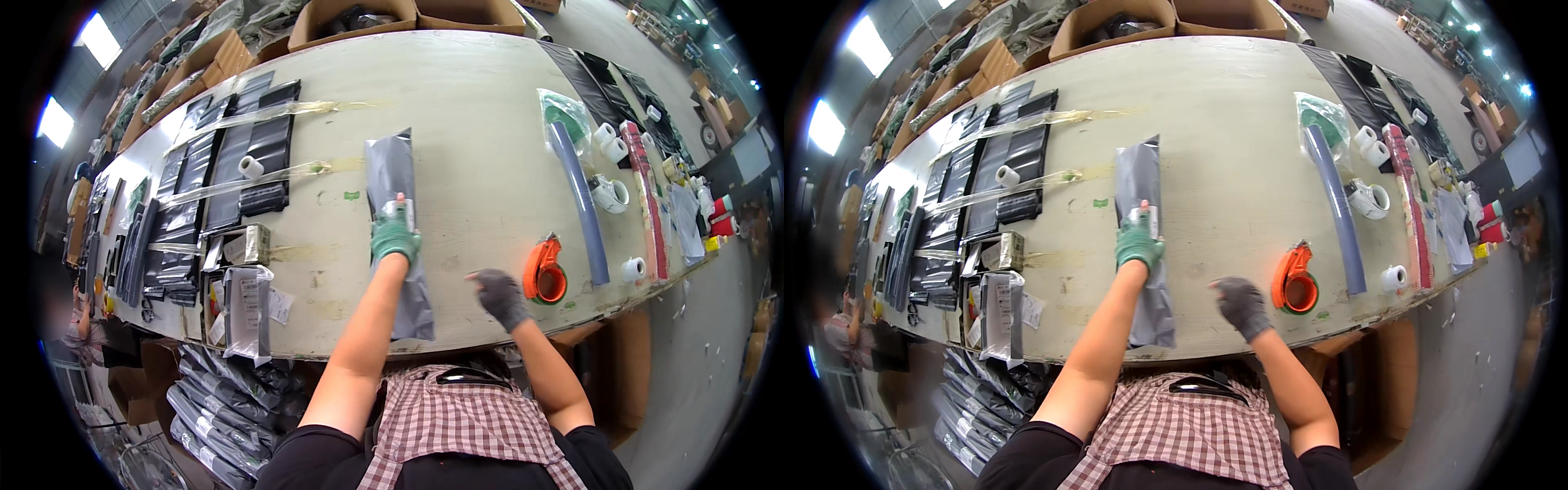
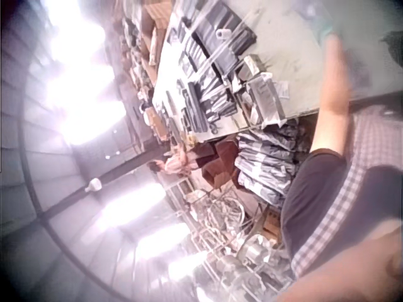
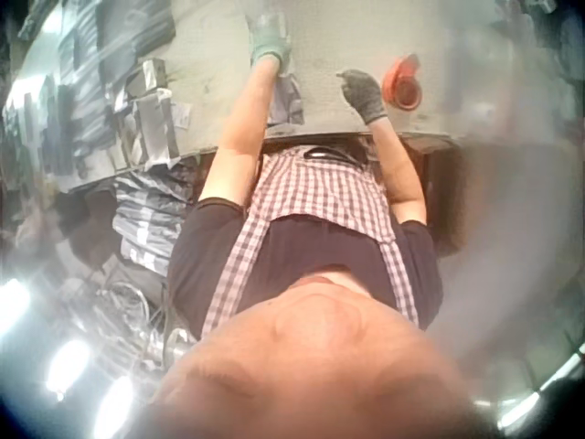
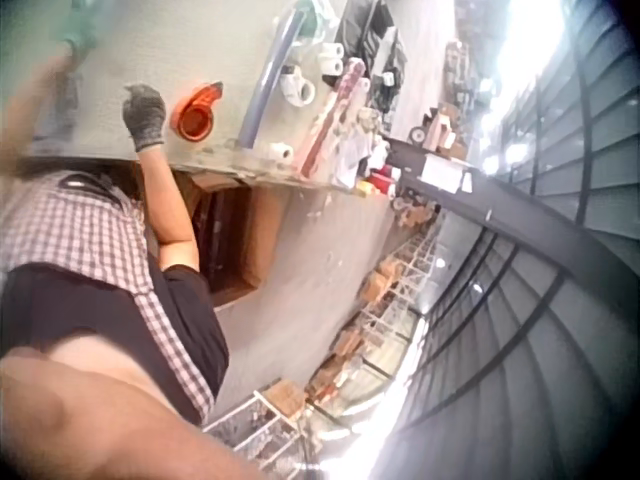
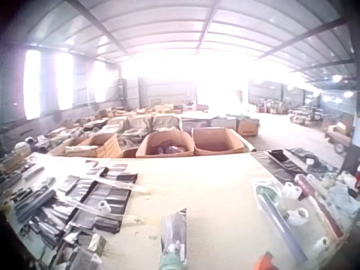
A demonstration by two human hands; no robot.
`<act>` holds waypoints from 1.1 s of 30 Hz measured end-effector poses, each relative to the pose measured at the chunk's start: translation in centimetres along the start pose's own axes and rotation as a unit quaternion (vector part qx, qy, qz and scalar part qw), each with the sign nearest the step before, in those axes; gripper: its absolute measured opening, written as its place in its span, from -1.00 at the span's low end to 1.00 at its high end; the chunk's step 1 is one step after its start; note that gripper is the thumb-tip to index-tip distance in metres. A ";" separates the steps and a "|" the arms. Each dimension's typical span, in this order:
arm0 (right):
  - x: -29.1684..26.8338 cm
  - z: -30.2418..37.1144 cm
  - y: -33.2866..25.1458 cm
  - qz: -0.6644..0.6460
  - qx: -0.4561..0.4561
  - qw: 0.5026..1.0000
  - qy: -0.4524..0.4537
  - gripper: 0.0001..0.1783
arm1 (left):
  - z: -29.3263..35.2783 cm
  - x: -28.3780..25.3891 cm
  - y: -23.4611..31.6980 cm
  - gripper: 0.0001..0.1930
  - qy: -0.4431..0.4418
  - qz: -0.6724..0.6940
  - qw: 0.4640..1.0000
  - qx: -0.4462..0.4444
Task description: The person places long cylindrical items into grey and black plastic mailing sleeves, applies shipping labels to the sleeves, and secures them with orange tape before placing the packaged items into a large cardboard box.
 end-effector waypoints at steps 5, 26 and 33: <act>-9.4 5.9 5.1 0.253 0.313 0.901 -0.161 -0.62 | 7.6 -0.8 -4.1 -0.11 -0.080 -0.020 0.996 -0.040; -1.5 7.8 -15.9 -0.318 -0.132 0.867 -0.361 -0.52 | 25.1 -4.2 -17.6 -0.84 -0.182 0.636 0.728 -0.177; -0.5 13.1 -7.4 -0.128 0.105 0.884 -0.437 -0.32 | 25.7 1.0 -29.1 -0.86 -0.075 0.542 0.788 -0.281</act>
Point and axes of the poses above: each hand's wrist, its own z-axis away from the middle knuckle, its own x-axis out of the palm, y = z × x, the point moved 6 cm from there along -z, towards the middle knuckle, and after that the axes turned 10 degrees about -x, right-handed, at the moved point
